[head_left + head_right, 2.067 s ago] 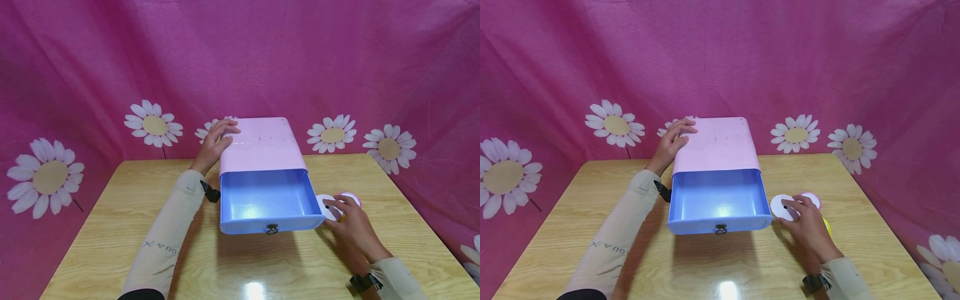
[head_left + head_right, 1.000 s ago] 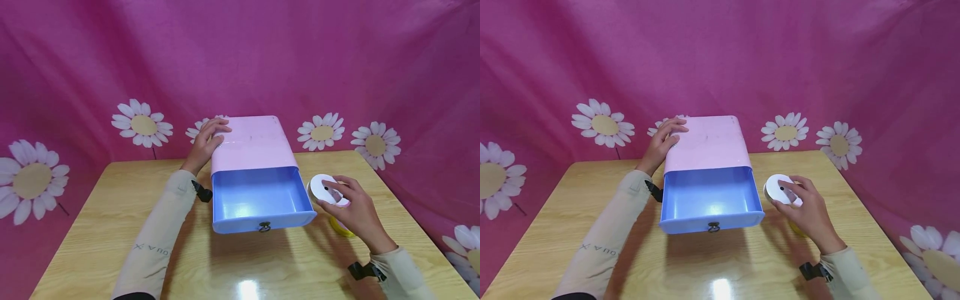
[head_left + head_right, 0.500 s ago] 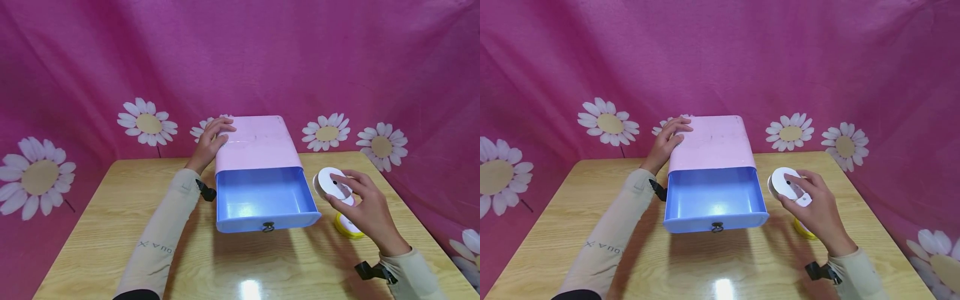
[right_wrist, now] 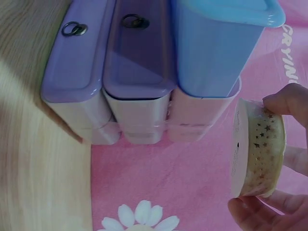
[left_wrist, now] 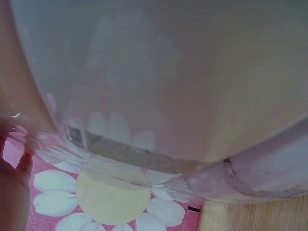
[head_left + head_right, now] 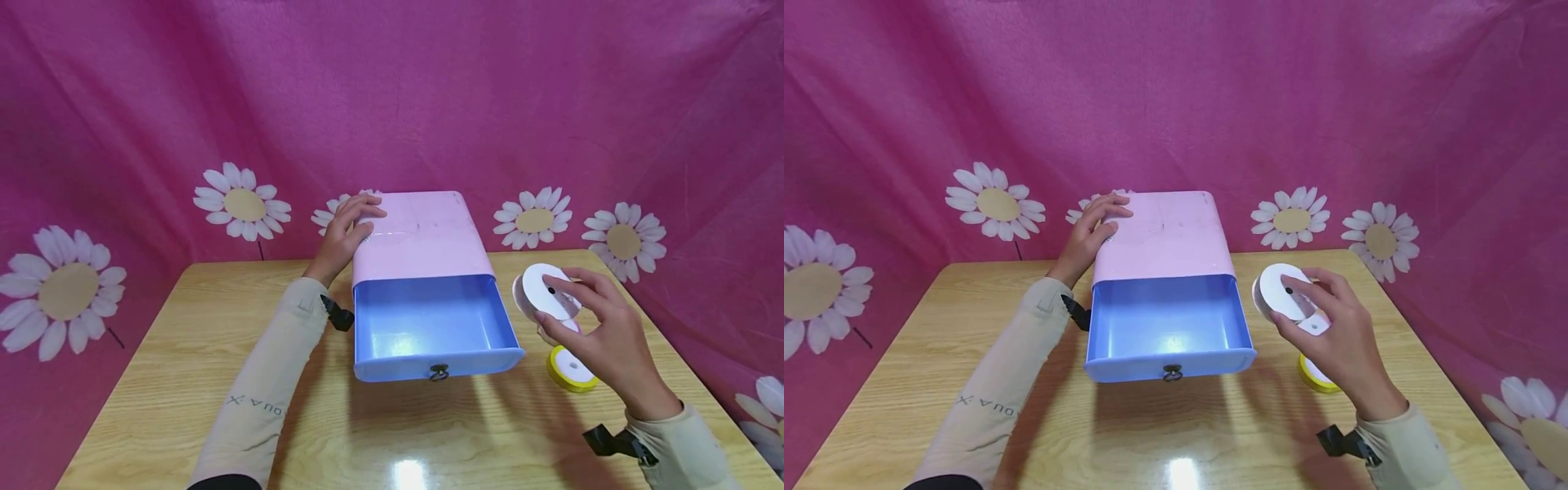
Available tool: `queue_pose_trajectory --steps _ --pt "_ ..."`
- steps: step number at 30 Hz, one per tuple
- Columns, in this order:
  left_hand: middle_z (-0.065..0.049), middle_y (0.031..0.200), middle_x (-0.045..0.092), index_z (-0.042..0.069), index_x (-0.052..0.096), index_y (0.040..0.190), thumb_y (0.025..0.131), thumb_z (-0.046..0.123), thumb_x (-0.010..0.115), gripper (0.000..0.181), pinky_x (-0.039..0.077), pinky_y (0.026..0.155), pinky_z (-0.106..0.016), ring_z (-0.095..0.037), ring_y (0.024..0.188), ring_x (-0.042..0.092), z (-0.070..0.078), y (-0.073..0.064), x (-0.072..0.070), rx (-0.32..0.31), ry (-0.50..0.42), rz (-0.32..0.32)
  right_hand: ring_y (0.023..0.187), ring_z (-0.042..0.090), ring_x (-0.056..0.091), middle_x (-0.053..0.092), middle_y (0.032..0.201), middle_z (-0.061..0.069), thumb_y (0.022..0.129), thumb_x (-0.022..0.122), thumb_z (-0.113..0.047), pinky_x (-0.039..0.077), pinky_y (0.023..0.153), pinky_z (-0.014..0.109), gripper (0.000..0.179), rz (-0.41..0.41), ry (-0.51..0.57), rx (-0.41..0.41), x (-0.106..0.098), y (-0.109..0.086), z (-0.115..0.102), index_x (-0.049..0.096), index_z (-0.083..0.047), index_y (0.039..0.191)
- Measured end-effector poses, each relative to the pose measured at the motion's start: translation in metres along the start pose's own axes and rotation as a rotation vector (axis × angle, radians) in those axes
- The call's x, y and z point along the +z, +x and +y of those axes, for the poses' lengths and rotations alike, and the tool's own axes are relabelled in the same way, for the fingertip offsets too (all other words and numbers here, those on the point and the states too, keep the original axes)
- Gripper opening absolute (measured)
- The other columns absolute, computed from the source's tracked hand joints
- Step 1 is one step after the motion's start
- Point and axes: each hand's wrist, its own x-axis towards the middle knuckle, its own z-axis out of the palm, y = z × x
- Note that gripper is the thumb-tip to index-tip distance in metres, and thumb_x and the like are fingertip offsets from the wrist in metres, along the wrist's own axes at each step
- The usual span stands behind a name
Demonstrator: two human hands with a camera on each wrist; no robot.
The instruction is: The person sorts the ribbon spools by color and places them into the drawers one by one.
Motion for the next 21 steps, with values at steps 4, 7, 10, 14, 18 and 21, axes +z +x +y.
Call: queue_pose_trajectory --steps 4,7,10,14,18,21 --pt "0.009 0.129 0.046 0.018 0.064 0.106 0.086 0.018 0.05 0.024 0.021 0.107 -0.031 -0.004 0.128 0.025 -0.002 0.0 0.0 0.008 0.004 0.006 0.103 0.018 0.046 0.052 0.12 0.002 0.056 0.085 -0.014 0.032 0.078 0.008 0.064 0.011 0.018 -0.04 -0.003 0.003 -0.006 0.063 -0.024 0.115" --pt "0.003 0.13 0.046 0.013 0.063 0.107 0.086 0.015 0.049 0.025 0.02 0.107 -0.032 -0.007 0.129 0.025 0.005 -0.001 0.0 0.005 -0.016 0.001 0.104 0.018 0.046 0.053 0.119 0.002 0.055 0.085 -0.012 0.032 0.078 0.01 0.065 0.014 0.028 -0.063 -0.004 0.004 -0.011 0.063 -0.024 0.115" --pt "-0.005 0.13 0.046 0.006 0.062 0.107 0.086 0.011 0.048 0.026 0.02 0.107 -0.034 -0.014 0.129 0.025 0.016 -0.003 -0.001 0.013 -0.035 -0.004 0.104 0.018 0.046 0.054 0.119 0.001 0.054 0.085 -0.012 0.033 0.078 0.012 0.066 0.009 0.033 -0.072 -0.005 0.006 -0.015 0.063 -0.024 0.115" --pt "-0.012 0.13 0.045 0.001 0.061 0.107 0.086 0.006 0.047 0.026 0.02 0.107 -0.033 -0.021 0.13 0.025 0.028 -0.005 -0.001 0.03 -0.039 -0.007 0.105 0.018 0.047 0.054 0.118 0.002 0.054 0.085 -0.013 0.033 0.08 0.014 0.064 0.007 0.044 -0.099 -0.007 0.008 -0.021 0.064 -0.021 0.114" --pt "-0.014 0.13 0.045 -0.002 0.06 0.107 0.085 0.005 0.047 0.026 0.02 0.107 -0.03 -0.025 0.13 0.025 0.031 -0.006 -0.001 0.033 -0.038 -0.009 0.105 0.02 0.047 0.055 0.118 0.002 0.054 0.085 -0.013 0.034 0.08 0.014 0.063 0.009 0.045 -0.138 -0.009 0.009 -0.029 0.064 -0.02 0.113" --pt "-0.015 0.13 0.045 -0.002 0.06 0.107 0.085 0.005 0.047 0.026 0.02 0.107 -0.031 -0.025 0.13 0.024 0.032 -0.006 -0.001 0.033 -0.034 -0.009 0.104 0.02 0.048 0.055 0.118 0.002 0.053 0.085 -0.014 0.035 0.079 0.013 0.064 0.001 0.042 -0.159 -0.009 0.01 -0.034 0.065 -0.02 0.113"
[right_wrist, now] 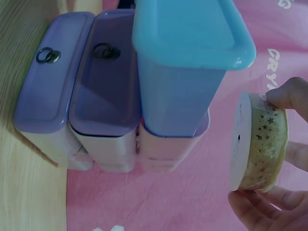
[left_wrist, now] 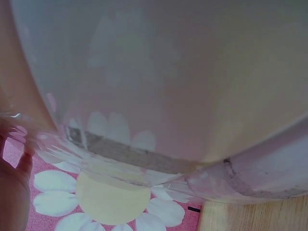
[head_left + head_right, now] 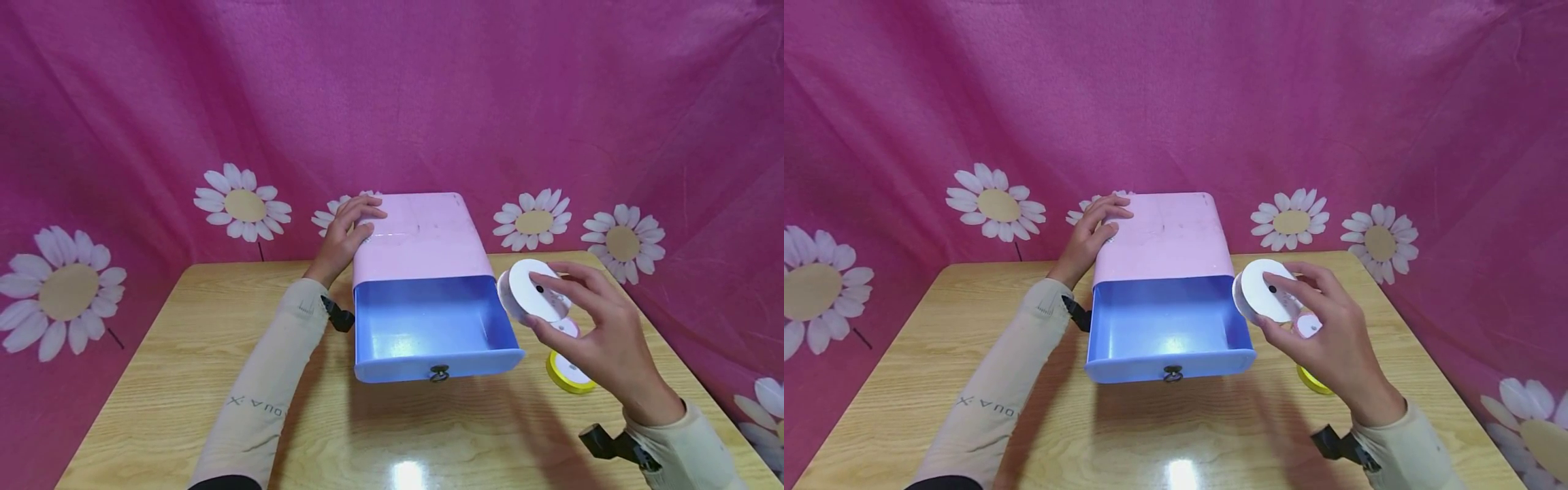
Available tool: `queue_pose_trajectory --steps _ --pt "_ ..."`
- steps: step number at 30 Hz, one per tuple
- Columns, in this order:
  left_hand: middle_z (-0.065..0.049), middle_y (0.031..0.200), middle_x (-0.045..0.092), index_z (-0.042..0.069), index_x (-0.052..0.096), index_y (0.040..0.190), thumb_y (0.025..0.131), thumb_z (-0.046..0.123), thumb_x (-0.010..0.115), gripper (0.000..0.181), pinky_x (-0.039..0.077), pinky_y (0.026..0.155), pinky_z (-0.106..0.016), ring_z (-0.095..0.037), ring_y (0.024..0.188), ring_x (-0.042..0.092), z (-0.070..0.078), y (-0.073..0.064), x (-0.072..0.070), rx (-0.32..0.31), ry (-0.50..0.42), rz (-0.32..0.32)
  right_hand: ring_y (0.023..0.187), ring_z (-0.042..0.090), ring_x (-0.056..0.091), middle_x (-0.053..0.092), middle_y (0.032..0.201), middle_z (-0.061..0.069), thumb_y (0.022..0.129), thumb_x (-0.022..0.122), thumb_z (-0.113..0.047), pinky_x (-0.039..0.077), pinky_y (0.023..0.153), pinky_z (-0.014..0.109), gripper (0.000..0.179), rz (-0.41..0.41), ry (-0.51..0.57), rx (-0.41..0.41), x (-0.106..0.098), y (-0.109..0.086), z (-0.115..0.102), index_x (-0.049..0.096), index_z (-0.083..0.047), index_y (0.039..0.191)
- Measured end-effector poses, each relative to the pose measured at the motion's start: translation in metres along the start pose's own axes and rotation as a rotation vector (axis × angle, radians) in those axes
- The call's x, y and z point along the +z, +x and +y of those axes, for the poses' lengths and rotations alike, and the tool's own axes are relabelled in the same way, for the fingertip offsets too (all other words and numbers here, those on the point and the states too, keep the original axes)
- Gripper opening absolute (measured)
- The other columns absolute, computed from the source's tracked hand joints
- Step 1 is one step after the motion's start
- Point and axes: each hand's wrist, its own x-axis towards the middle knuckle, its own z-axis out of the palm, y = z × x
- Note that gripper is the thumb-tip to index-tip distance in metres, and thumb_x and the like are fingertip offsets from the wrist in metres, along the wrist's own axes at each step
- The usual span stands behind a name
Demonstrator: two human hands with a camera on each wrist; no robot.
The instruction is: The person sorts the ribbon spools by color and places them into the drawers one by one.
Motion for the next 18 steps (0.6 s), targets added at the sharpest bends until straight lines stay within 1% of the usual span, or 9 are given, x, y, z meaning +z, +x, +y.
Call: queue_pose_trajectory --steps 6,9,10,11,13,16,17,18 --pt "-0.013 0.13 0.044 -0.001 0.06 0.107 0.085 0.007 0.047 0.027 0.02 0.107 -0.035 -0.022 0.13 0.025 -0.003 0.001 0.0 -0.021 -0.007 0.0 0.102 0.019 0.05 0.055 0.118 0.004 0.052 0.086 -0.012 0.039 0.077 0.01 0.062 -0.02 0.043 -0.052 0.003 0.003 -0.011 0.066 -0.016 0.111" --pt "-0.007 0.13 0.046 0.005 0.062 0.107 0.085 0.01 0.048 0.026 0.02 0.107 -0.034 -0.015 0.129 0.026 -0.016 0.003 -0.001 -0.022 -0.012 0.004 0.103 0.019 0.05 0.054 0.119 0.005 0.052 0.085 -0.011 0.041 0.077 0.009 0.062 -0.039 0.084 -0.067 0.005 0.004 -0.016 0.066 -0.014 0.111" --pt "-0.006 0.131 0.046 0.005 0.062 0.107 0.085 0.01 0.048 0.026 0.02 0.107 -0.034 -0.014 0.129 0.026 -0.017 0.003 -0.001 -0.024 -0.014 0.004 0.104 0.02 0.05 0.054 0.119 0.005 0.053 0.085 -0.01 0.041 0.077 0.009 0.061 -0.046 0.099 -0.071 0.006 0.004 -0.017 0.066 -0.014 0.111" --pt "-0.006 0.131 0.046 0.005 0.062 0.107 0.085 0.01 0.048 0.026 0.02 0.107 -0.034 -0.014 0.129 0.026 -0.017 0.003 -0.001 -0.023 -0.013 0.004 0.103 0.021 0.05 0.054 0.118 0.007 0.052 0.085 -0.008 0.042 0.077 0.009 0.061 -0.049 0.113 -0.079 0.005 0.006 -0.023 0.066 -0.012 0.11" --pt "-0.006 0.131 0.046 0.005 0.062 0.107 0.085 0.01 0.048 0.026 0.02 0.107 -0.033 -0.015 0.129 0.026 -0.016 0.002 0.0 -0.018 -0.011 0.005 0.102 0.024 0.051 0.055 0.117 0.01 0.052 0.084 -0.004 0.042 0.077 0.009 0.06 -0.054 0.137 -0.097 0.005 0.009 -0.034 0.066 -0.009 0.109" --pt "-0.012 0.13 0.045 0.0 0.06 0.107 0.085 0.007 0.048 0.026 0.02 0.107 -0.033 -0.019 0.13 0.025 -0.004 0.0 0.0 -0.019 -0.011 0.0 0.1 0.027 0.052 0.055 0.114 0.014 0.051 0.081 0.0 0.042 0.078 0.008 0.057 -0.06 0.152 -0.129 0.003 0.014 -0.05 0.066 -0.005 0.106" --pt "-0.012 0.13 0.045 0.0 0.06 0.107 0.085 0.007 0.048 0.026 0.02 0.107 -0.032 -0.02 0.13 0.025 -0.004 0.0 0.0 -0.018 -0.01 0.0 0.099 0.028 0.052 0.055 0.113 0.016 0.051 0.08 0.001 0.041 0.079 0.008 0.057 -0.061 0.153 -0.139 0.003 0.016 -0.056 0.066 -0.004 0.106" --pt "-0.012 0.13 0.045 0.0 0.06 0.107 0.085 0.007 0.048 0.026 0.02 0.107 -0.032 -0.019 0.13 0.025 -0.004 0.0 0.0 -0.02 -0.01 0.0 0.099 0.027 0.053 0.055 0.113 0.016 0.051 0.081 0.001 0.041 0.08 0.009 0.057 -0.067 0.156 -0.145 0.004 0.016 -0.056 0.066 -0.004 0.105"
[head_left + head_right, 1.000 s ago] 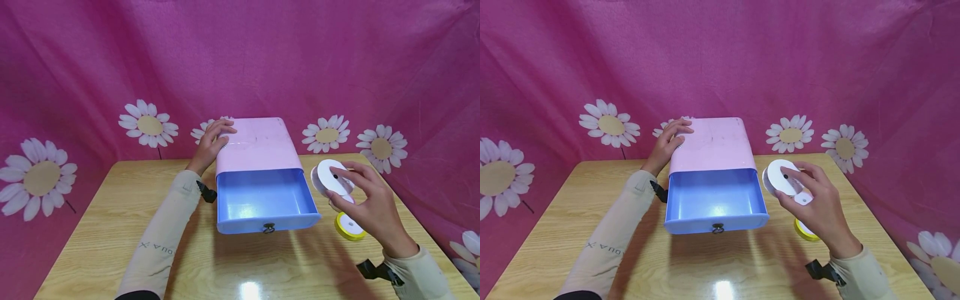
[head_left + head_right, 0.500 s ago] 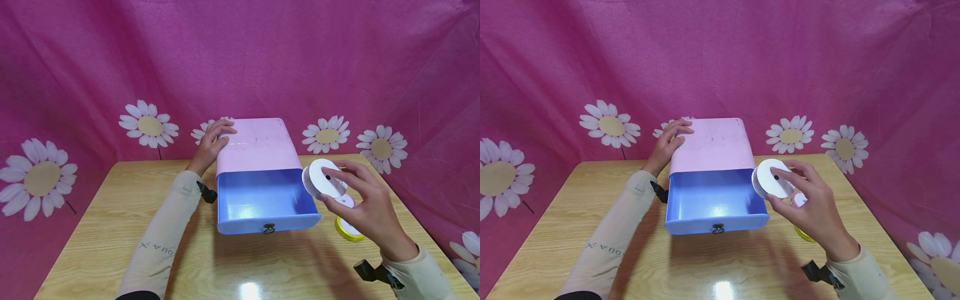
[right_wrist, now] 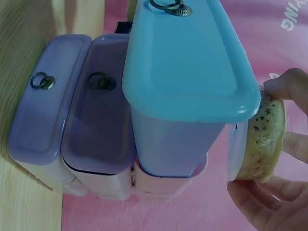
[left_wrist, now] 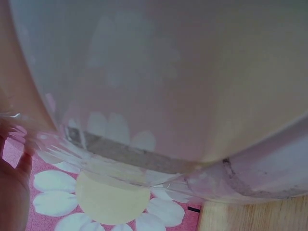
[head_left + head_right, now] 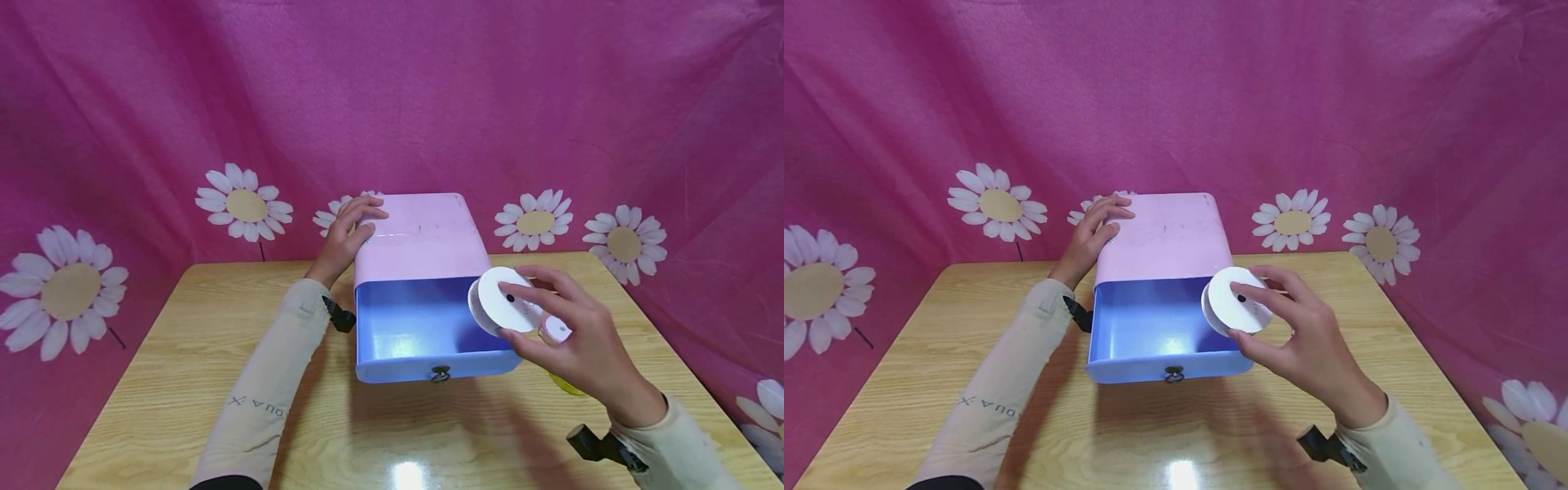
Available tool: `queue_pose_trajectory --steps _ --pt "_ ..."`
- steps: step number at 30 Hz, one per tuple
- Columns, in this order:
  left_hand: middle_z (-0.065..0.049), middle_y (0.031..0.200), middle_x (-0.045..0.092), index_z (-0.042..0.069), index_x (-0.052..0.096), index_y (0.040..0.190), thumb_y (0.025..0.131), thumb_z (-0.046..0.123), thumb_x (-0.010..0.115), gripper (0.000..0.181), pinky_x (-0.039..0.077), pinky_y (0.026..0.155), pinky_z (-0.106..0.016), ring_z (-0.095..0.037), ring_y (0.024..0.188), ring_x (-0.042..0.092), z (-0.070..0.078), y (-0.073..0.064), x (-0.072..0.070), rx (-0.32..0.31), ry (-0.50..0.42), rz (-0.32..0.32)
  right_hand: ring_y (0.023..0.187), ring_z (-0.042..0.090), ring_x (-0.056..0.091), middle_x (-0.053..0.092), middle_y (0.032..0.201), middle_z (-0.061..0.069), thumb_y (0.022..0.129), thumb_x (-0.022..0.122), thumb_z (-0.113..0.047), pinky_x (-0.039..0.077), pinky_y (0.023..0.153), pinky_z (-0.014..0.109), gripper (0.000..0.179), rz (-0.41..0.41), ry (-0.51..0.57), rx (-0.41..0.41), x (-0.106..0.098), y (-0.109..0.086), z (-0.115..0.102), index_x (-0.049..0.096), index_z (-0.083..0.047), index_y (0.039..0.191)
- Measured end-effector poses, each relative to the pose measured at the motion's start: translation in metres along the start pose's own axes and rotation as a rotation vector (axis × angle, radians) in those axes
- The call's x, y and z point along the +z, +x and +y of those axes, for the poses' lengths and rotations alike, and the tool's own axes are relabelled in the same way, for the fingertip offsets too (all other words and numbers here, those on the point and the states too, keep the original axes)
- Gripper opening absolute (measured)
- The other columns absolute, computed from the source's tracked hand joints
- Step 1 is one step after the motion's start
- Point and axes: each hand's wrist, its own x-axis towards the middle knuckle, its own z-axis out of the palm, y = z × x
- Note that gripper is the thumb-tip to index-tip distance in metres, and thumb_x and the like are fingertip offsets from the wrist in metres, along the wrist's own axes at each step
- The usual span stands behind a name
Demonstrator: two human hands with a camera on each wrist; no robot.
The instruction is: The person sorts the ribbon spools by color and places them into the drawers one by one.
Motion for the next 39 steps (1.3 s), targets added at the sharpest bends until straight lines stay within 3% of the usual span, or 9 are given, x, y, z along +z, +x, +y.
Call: queue_pose_trajectory --steps 20,32,39 --pt "-0.011 0.131 0.044 0.001 0.06 0.107 0.085 0.007 0.047 0.026 0.02 0.107 -0.035 -0.021 0.13 0.025 0.002 -0.001 -0.001 -0.001 0.001 -0.003 0.105 0.03 0.056 0.057 0.119 0.013 0.054 0.082 -0.005 0.038 0.087 0.01 0.051 -0.116 0.01 -0.067 0.009 0.007 -0.006 0.067 -0.007 0.103" --pt "-0.01 0.131 0.045 0.002 0.061 0.108 0.085 0.007 0.047 0.027 0.021 0.107 -0.036 -0.019 0.13 0.025 0.002 0.0 -0.001 -0.006 0.006 -0.006 0.113 0.019 0.053 0.056 0.123 0.001 0.06 0.083 -0.023 0.037 0.092 0.014 0.053 -0.213 -0.013 -0.076 0.022 -0.001 0.027 0.064 -0.02 0.11" --pt "-0.011 0.131 0.044 0.001 0.06 0.108 0.085 0.008 0.047 0.027 0.021 0.107 -0.038 -0.019 0.13 0.025 0.004 -0.001 -0.001 -0.019 0.016 -0.002 0.107 0.012 0.054 0.055 0.121 -0.004 0.065 0.08 -0.025 0.041 0.087 0.013 0.051 -0.252 0.004 -0.073 0.025 0.003 0.029 0.063 -0.021 0.113"
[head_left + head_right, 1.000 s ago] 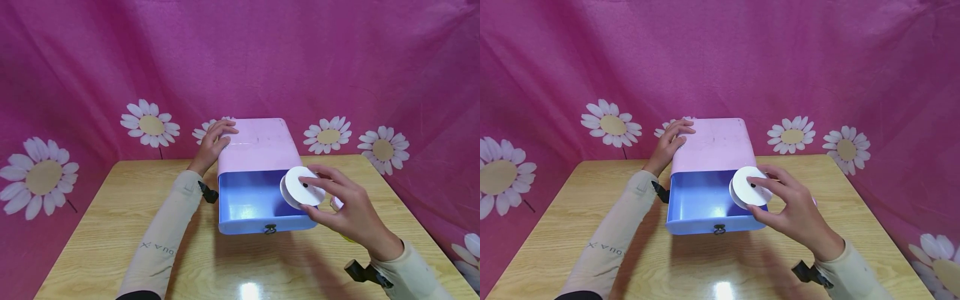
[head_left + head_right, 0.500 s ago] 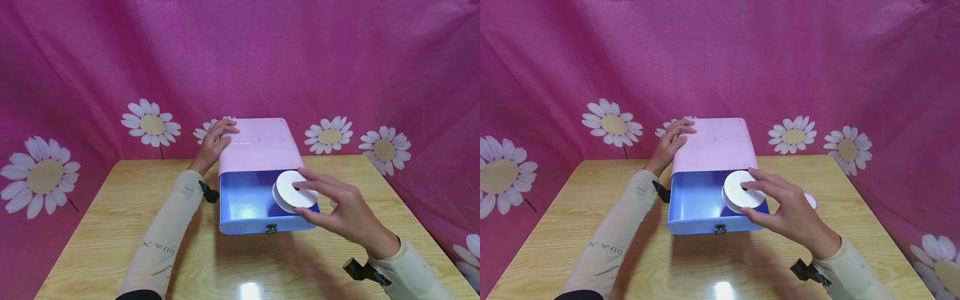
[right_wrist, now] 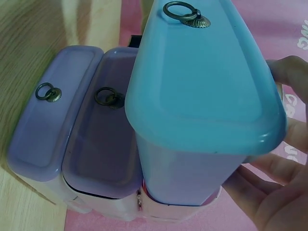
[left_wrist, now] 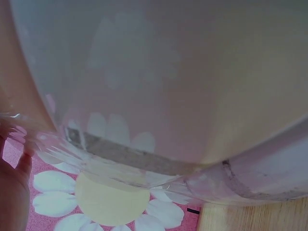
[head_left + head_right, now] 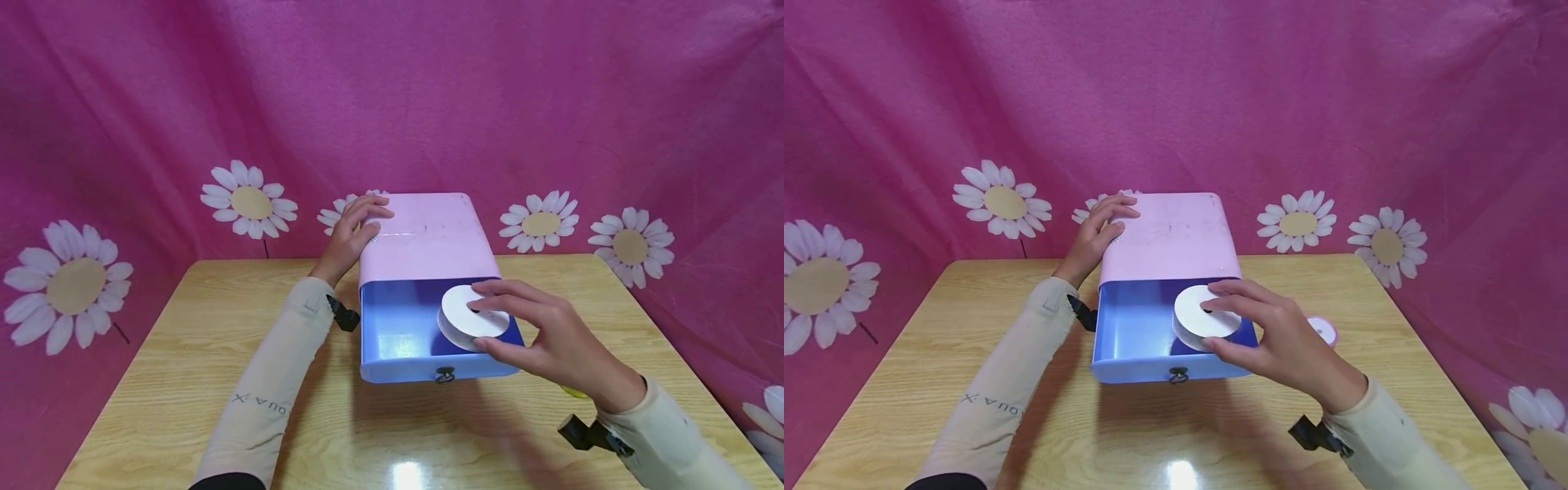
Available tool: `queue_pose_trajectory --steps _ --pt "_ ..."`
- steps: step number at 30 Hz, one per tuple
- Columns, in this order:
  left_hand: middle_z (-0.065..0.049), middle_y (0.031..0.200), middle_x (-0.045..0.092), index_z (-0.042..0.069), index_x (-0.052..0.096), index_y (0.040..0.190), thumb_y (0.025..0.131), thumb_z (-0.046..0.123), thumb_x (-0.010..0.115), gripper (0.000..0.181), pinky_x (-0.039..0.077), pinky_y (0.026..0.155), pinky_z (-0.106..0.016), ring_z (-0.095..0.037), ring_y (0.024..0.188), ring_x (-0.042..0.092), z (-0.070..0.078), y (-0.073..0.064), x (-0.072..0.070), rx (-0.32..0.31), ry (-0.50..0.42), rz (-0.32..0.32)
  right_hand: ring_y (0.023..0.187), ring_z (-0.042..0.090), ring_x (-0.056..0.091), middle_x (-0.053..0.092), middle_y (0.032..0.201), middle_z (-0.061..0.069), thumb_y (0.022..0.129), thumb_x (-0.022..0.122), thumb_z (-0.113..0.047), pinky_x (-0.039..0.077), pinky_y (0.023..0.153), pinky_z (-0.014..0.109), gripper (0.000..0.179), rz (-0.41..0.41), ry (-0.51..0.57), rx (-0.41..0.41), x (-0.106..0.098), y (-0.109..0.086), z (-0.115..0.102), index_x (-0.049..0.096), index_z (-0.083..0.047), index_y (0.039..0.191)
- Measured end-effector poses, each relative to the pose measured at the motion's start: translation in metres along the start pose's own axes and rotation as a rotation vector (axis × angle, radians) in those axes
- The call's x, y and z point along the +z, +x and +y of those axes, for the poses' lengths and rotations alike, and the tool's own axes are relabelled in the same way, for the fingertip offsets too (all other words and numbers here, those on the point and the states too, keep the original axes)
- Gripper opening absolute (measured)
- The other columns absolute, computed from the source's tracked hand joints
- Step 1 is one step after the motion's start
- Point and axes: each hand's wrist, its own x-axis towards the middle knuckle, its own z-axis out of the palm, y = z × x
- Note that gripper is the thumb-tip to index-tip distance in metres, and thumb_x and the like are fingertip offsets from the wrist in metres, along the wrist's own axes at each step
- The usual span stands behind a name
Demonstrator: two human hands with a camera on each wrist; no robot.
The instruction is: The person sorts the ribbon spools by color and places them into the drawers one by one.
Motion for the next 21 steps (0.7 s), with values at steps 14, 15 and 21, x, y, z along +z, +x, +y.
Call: queue_pose_trajectory --steps 14,15,21 --pt "-0.012 0.13 0.045 0.0 0.06 0.107 0.085 0.006 0.047 0.027 0.021 0.107 -0.034 -0.022 0.13 0.025 0.0 0.001 0.0 0.019 -0.003 0.0 0.107 0.01 0.055 0.058 0.117 -0.007 0.073 0.074 -0.03 0.044 0.087 0.02 0.035 -0.124 0.062 0.002 0.002 0.008 0.005 0.065 -0.024 0.107" --pt "-0.012 0.13 0.045 0.0 0.06 0.107 0.085 0.006 0.046 0.027 0.021 0.107 -0.034 -0.022 0.13 0.025 0.0 0.001 0.0 0.02 -0.005 -0.001 0.108 0.009 0.054 0.058 0.118 -0.007 0.074 0.073 -0.031 0.045 0.087 0.023 0.035 -0.144 0.065 0.011 0.002 0.009 0.006 0.064 -0.025 0.107" --pt "-0.006 0.131 0.046 0.006 0.062 0.107 0.085 0.01 0.048 0.027 0.022 0.107 -0.036 -0.015 0.13 0.025 -0.011 0.002 0.0 0.006 0.002 0.006 0.109 0.009 0.053 0.058 0.118 -0.006 0.074 0.071 -0.038 0.047 0.086 0.034 0.035 -0.228 0.079 0.018 0.003 0.017 0.012 0.064 -0.027 0.107"
